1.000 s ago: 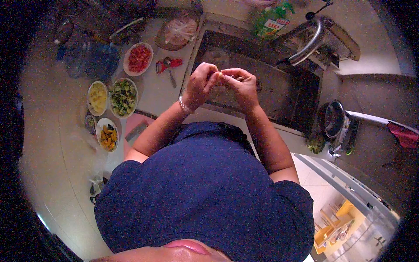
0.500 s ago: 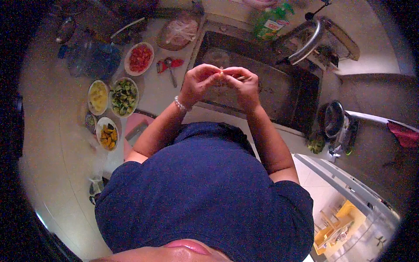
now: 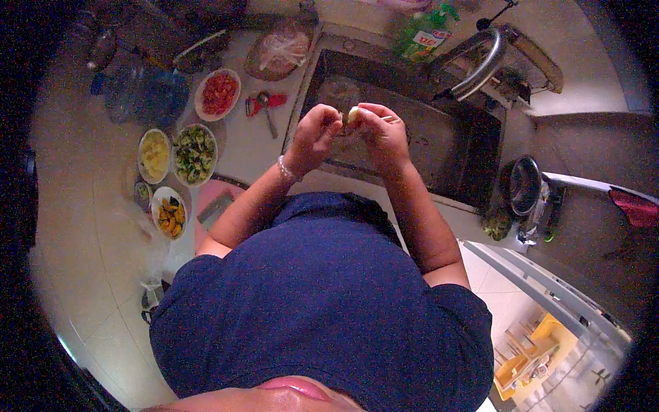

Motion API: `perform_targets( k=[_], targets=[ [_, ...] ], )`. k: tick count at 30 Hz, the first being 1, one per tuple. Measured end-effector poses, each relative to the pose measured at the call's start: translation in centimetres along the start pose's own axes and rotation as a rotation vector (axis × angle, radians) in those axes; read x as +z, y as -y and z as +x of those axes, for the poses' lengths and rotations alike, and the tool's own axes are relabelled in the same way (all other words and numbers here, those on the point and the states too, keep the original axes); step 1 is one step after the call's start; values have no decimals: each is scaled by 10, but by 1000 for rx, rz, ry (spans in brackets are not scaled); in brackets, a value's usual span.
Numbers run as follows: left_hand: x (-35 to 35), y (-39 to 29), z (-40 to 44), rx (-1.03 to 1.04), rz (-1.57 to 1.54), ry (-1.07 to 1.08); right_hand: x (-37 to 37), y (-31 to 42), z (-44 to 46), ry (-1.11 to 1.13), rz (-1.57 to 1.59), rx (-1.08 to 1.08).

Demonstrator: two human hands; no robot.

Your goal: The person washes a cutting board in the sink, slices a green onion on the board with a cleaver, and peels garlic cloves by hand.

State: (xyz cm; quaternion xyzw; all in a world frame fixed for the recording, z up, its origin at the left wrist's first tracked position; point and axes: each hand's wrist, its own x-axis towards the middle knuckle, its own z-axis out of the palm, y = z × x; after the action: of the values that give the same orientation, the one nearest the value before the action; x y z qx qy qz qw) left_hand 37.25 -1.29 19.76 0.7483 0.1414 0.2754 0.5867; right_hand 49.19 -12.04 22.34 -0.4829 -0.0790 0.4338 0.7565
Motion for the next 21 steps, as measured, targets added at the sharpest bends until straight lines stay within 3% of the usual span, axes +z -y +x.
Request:
perform_targets(
  k=[3, 6, 9, 12, 15, 16, 18, 21],
  targets=[
    [-2, 8, 4, -80, -4, -25, -7, -4, 5, -3, 99, 1],
    [-2, 25, 6, 203, 479, 7, -15, -6, 9, -11, 58, -19],
    [-3, 33, 9, 163, 464, 39, -16, -7, 8, -30, -26, -38],
    [3, 17, 6, -191, 51, 66, -18, -10, 5, -55, -143, -72],
    [3, 9, 2, -224, -300, 149, -18, -17, 1, -59, -234, -55],
    [3, 9, 0, -163, -347, 139, -17, -20, -1, -44, -258, -37],
    [5, 14, -7, -96, -89, 40, -16, -22, -3, -32, -372, 2],
    [7, 31, -19, -198, -254, 2, -20, -37, -2, 31, -376, 50]
  ],
)
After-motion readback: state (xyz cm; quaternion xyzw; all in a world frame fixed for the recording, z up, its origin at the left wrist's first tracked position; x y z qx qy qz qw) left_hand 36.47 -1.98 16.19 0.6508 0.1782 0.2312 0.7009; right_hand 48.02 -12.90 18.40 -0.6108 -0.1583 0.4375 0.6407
